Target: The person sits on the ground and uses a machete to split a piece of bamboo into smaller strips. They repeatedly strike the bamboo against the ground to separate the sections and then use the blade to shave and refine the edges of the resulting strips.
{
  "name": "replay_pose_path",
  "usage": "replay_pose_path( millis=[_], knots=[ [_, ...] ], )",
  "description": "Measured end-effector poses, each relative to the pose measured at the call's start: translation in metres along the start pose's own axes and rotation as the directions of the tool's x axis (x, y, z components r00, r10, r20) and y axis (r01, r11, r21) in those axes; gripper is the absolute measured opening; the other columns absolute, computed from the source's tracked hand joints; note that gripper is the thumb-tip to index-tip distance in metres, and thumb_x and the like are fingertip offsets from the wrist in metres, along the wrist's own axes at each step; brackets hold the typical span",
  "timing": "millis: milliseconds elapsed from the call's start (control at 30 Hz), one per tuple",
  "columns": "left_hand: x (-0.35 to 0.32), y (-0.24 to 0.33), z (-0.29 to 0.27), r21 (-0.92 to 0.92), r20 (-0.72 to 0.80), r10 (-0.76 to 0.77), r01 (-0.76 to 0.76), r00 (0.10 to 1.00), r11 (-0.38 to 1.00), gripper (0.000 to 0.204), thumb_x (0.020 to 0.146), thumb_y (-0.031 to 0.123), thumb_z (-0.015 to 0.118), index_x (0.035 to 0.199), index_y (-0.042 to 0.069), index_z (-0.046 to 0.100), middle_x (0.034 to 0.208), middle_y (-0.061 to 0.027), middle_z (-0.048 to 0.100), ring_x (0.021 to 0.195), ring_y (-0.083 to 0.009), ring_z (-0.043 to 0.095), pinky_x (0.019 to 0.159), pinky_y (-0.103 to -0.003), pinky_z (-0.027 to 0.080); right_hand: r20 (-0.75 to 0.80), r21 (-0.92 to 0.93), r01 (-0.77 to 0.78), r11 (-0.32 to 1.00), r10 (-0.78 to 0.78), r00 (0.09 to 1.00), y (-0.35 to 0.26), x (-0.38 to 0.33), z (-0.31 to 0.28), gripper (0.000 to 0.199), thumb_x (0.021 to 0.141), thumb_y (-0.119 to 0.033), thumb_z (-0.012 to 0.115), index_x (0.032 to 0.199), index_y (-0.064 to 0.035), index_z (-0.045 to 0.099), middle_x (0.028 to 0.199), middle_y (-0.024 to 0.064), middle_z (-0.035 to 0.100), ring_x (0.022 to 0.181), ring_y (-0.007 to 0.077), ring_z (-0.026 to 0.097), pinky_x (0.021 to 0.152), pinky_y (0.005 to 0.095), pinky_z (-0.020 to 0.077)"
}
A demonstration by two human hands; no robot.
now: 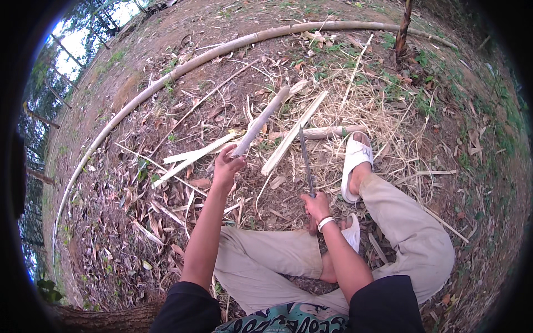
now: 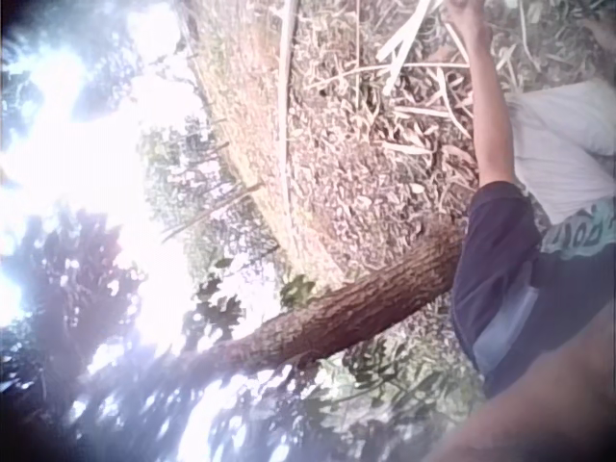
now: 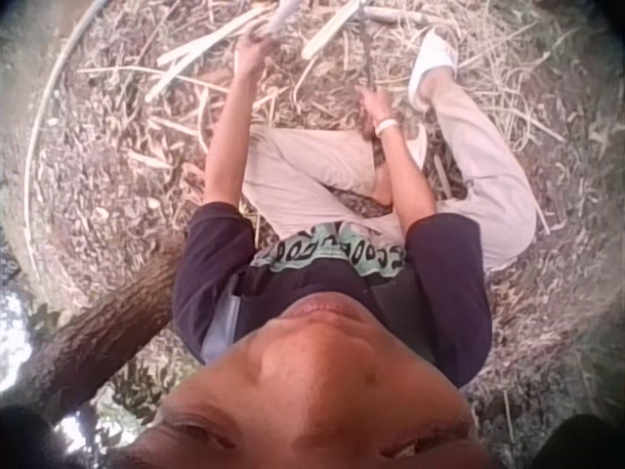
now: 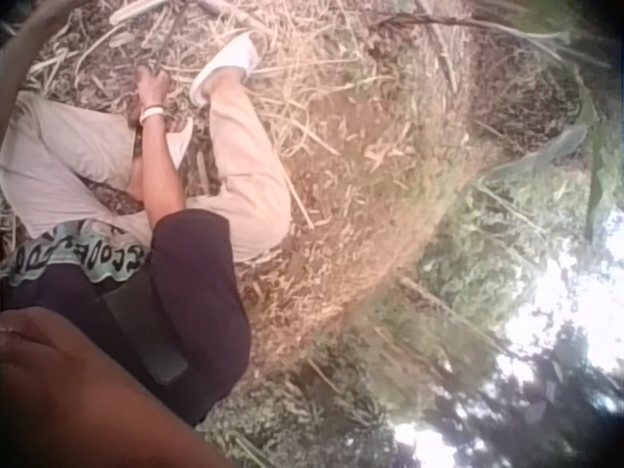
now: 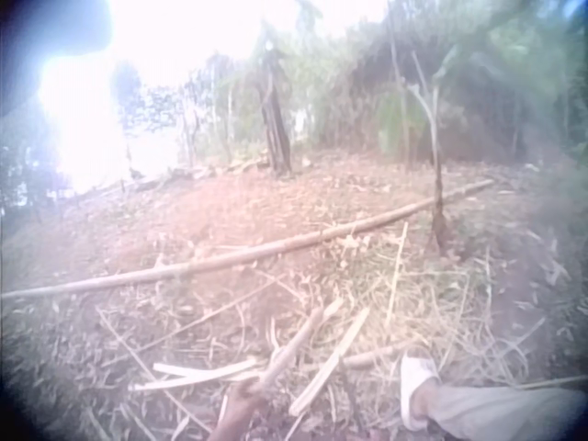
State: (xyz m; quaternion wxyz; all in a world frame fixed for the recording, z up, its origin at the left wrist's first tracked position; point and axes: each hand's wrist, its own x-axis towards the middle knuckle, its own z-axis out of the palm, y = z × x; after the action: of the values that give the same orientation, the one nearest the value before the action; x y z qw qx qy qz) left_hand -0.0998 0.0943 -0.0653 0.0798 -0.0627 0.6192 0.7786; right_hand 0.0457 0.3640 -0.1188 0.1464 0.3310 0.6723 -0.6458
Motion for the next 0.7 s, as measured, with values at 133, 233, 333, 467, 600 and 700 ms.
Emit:
replay_pose_path(
  millis=[133,233,333,467,600,700],
  knots=[
    [-0.025,0.022,-0.014,-0.232,-0.120,0.065,-0.092,0.991,0.968,0.040,0.088,-0.005,0.062,0.126,-0.001,0.051,0.101,-0.0111,0.062,0.088,-0.0191,0.066,0.083,-0.030,0.057,-0.026,0.012,0.004,1.000,-0.004,1.000,0.005,0.006,-0.001,0.023,0.085,-0.017,0.071,0.072,-0.0046,0.056,0.058,0.0021,0.055,0.044,0.0111,0.051,0.040,0.0267,0.0414],
    [-0.069,0.048,-0.048,-0.280,-0.178,0.250,-0.293,0.952,0.914,0.029,0.091,-0.004,0.058,0.119,-0.004,0.055,0.111,-0.0143,0.058,0.097,-0.0226,0.065,0.088,-0.033,0.057,-0.044,0.000,0.033,0.999,-0.033,0.998,0.006,0.008,-0.001,0.025,0.083,-0.020,0.071,0.070,-0.0033,0.058,0.057,0.0045,0.057,0.045,0.0129,0.053,0.042,0.0295,0.0421],
    [-0.132,0.074,-0.071,-0.229,-0.272,0.375,-0.438,0.886,0.869,0.034,0.087,-0.004,0.058,0.121,-0.005,0.054,0.116,-0.0151,0.057,0.102,-0.0254,0.064,0.092,-0.037,0.056,-0.086,-0.131,0.092,0.987,-0.104,0.991,0.013,0.012,-0.001,0.029,0.084,-0.026,0.070,0.071,-0.0013,0.060,0.058,0.0084,0.059,0.049,0.0183,0.056,0.050,0.0353,0.0450],
    [-0.198,0.088,-0.096,-0.037,-0.315,0.419,-0.452,0.852,0.891,0.034,0.085,-0.002,0.061,0.118,-0.008,0.056,0.115,-0.0158,0.058,0.106,-0.0219,0.061,0.093,-0.033,0.053,-0.161,-0.378,0.257,0.889,-0.337,0.928,0.023,0.014,0.012,0.050,0.088,-0.043,0.064,0.071,0.0042,0.060,0.062,0.0184,0.061,0.062,0.0357,0.061,0.065,0.0459,0.0459],
    [-0.231,0.088,-0.103,0.164,-0.334,0.352,-0.314,0.874,0.935,0.035,0.085,-0.001,0.061,0.120,-0.003,0.058,0.109,-0.0094,0.062,0.095,-0.0133,0.059,0.087,-0.027,0.049,-0.089,-0.478,0.382,0.791,-0.476,0.875,-0.020,-0.025,0.031,0.060,0.094,-0.051,0.054,0.075,0.0058,0.060,0.063,0.0239,0.060,0.066,0.0421,0.061,0.063,0.0488,0.0446],
    [-0.231,0.084,-0.105,0.277,-0.353,0.307,-0.215,0.884,0.937,0.031,0.088,0.003,0.061,0.120,0.000,0.060,0.095,-0.0034,0.063,0.087,-0.0082,0.058,0.074,-0.020,0.044,0.062,-0.491,0.543,0.681,-0.595,0.801,-0.037,-0.039,0.044,0.056,0.098,-0.048,0.048,0.078,0.0034,0.059,0.061,0.0238,0.058,0.064,0.0439,0.060,0.059,0.0513,0.0436]
  ],
)
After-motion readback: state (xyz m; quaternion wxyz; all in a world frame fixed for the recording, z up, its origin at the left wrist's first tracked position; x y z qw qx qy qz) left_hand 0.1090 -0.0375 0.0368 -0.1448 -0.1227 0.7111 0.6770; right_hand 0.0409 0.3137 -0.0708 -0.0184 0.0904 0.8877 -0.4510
